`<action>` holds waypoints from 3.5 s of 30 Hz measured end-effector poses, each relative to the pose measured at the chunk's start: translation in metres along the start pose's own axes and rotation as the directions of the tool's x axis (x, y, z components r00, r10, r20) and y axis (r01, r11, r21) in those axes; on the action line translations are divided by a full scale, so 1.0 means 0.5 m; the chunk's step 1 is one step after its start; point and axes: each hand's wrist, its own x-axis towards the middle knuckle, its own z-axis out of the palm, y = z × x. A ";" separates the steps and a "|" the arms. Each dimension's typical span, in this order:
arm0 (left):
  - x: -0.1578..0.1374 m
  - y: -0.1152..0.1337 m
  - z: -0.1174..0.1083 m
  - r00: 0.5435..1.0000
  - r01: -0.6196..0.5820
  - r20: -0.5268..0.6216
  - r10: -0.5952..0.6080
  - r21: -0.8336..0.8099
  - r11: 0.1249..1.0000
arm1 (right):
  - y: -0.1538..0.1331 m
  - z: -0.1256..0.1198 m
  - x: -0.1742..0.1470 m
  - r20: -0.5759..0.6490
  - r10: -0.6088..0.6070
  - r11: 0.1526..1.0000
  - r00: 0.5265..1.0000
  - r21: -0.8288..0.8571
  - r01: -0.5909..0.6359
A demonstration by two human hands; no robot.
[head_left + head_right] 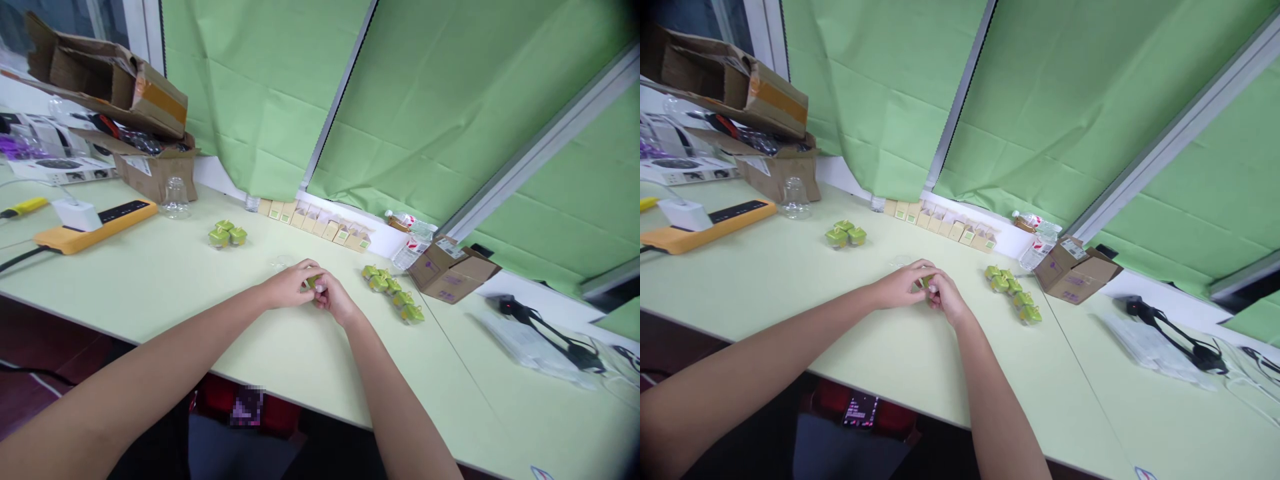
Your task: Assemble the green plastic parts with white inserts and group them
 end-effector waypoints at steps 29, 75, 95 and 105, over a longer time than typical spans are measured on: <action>0.003 -0.027 -0.008 0.985 0.166 0.019 -0.170 -0.341 0.925 | -0.003 -0.030 -0.009 0.170 0.118 0.991 0.978 0.035 -0.126; -0.002 -0.020 -0.016 0.984 0.175 -0.059 -0.168 0.133 0.976 | 0.003 -0.032 0.000 0.089 0.060 0.998 0.994 0.025 -0.063; 0.003 0.026 -0.031 0.997 0.019 -0.079 -0.008 0.139 0.990 | 0.007 -0.049 0.005 -0.055 -0.013 0.993 0.998 -0.122 0.006; -0.123 0.304 0.031 0.984 -0.113 0.130 0.119 -0.052 0.992 | 0.005 -0.063 0.009 -0.145 -0.014 0.996 0.989 -0.091 0.000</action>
